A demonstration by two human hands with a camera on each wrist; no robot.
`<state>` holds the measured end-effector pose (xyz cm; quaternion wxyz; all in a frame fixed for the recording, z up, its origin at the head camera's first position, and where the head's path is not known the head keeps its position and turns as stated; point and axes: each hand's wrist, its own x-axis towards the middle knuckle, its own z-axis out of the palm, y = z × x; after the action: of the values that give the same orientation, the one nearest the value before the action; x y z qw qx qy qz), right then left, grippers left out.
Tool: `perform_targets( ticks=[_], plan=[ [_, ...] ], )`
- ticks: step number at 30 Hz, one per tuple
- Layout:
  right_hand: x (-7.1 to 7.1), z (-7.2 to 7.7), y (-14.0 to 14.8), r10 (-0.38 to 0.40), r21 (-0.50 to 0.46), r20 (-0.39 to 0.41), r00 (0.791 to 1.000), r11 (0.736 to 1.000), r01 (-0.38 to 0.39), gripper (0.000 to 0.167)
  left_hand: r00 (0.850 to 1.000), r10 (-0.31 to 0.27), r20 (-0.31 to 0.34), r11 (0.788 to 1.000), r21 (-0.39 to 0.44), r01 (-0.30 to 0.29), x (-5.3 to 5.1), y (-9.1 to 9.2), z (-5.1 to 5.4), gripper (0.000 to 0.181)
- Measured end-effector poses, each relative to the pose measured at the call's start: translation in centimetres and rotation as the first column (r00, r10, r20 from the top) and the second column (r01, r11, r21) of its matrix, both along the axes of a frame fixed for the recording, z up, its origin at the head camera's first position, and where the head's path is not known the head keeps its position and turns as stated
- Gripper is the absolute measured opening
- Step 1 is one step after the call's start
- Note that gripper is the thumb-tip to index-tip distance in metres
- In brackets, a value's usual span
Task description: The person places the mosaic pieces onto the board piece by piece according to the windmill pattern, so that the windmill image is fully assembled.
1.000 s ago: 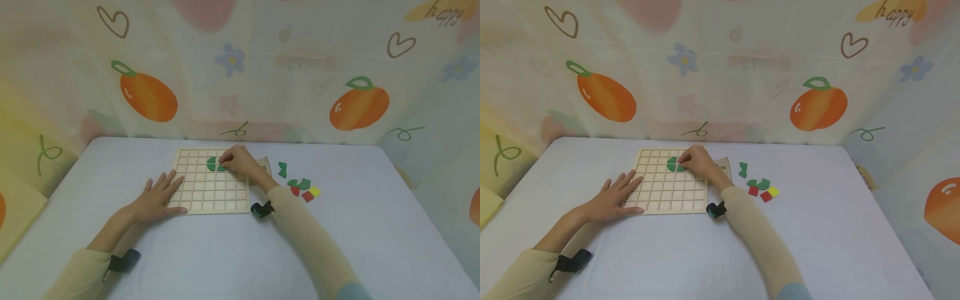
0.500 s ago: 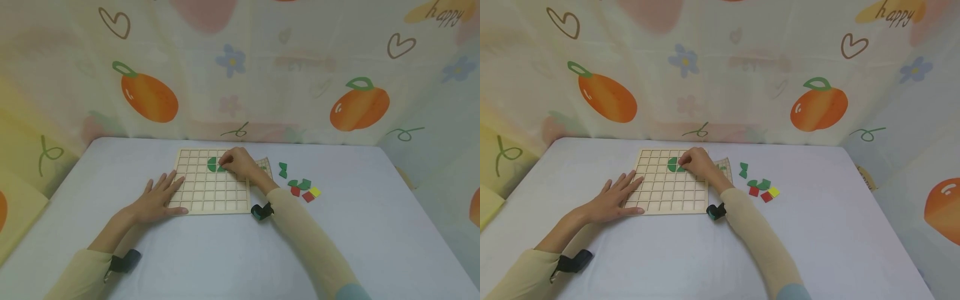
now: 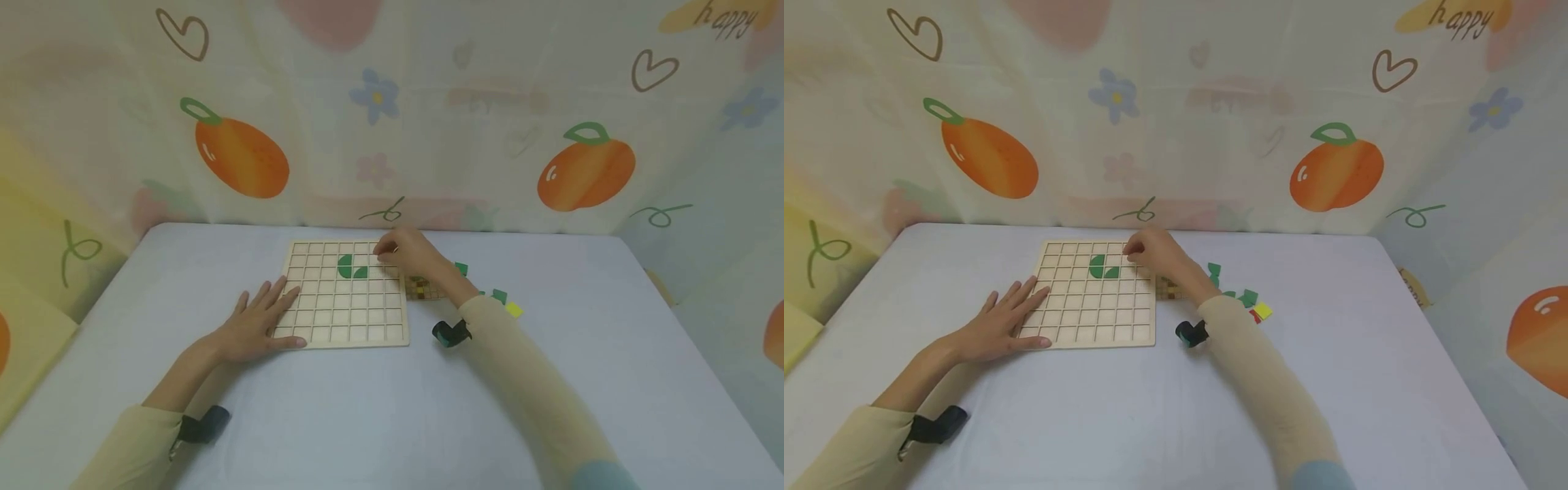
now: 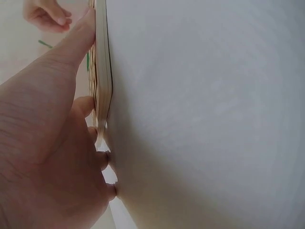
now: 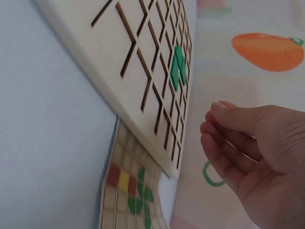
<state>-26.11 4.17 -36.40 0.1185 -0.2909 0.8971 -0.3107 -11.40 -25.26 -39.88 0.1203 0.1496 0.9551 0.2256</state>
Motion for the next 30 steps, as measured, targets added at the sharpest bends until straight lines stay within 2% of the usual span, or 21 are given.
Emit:
perform_targets(
  ticks=[2,4,10,18,30],
  plan=[
    [0.0,0.3,0.8,-0.01,0.014,-0.005,1.0,1.0,0.01,0.02,1.0,0.001,0.001,1.0,-0.003,-0.001,0.0,0.0,0.0,0.101],
    [-0.1,0.6,1.7,-0.031,0.012,0.006,1.0,0.999,0.031,0.022,1.0,0.003,0.004,1.0,-0.012,-0.003,-0.2,-0.2,-0.4,0.102],
    [-0.9,1.1,4.4,-0.067,-0.04,-0.004,0.998,0.997,0.067,0.023,1.0,0.002,-0.004,1.0,-0.001,-0.002,-0.2,-0.4,-0.5,0.103],
    [-1.4,-0.1,7.6,-0.101,-0.058,-0.065,0.993,0.994,0.097,0.018,1.0,-0.003,0.003,1.0,0.002,0.003,-0.3,-0.3,-0.5,0.103],
    [-0.9,-1.8,11.1,-0.175,0.007,-0.076,0.982,0.984,0.176,0.019,1.0,-0.004,-0.004,1.0,-0.018,0.004,-0.2,-0.2,-0.3,0.102]
  ],
)
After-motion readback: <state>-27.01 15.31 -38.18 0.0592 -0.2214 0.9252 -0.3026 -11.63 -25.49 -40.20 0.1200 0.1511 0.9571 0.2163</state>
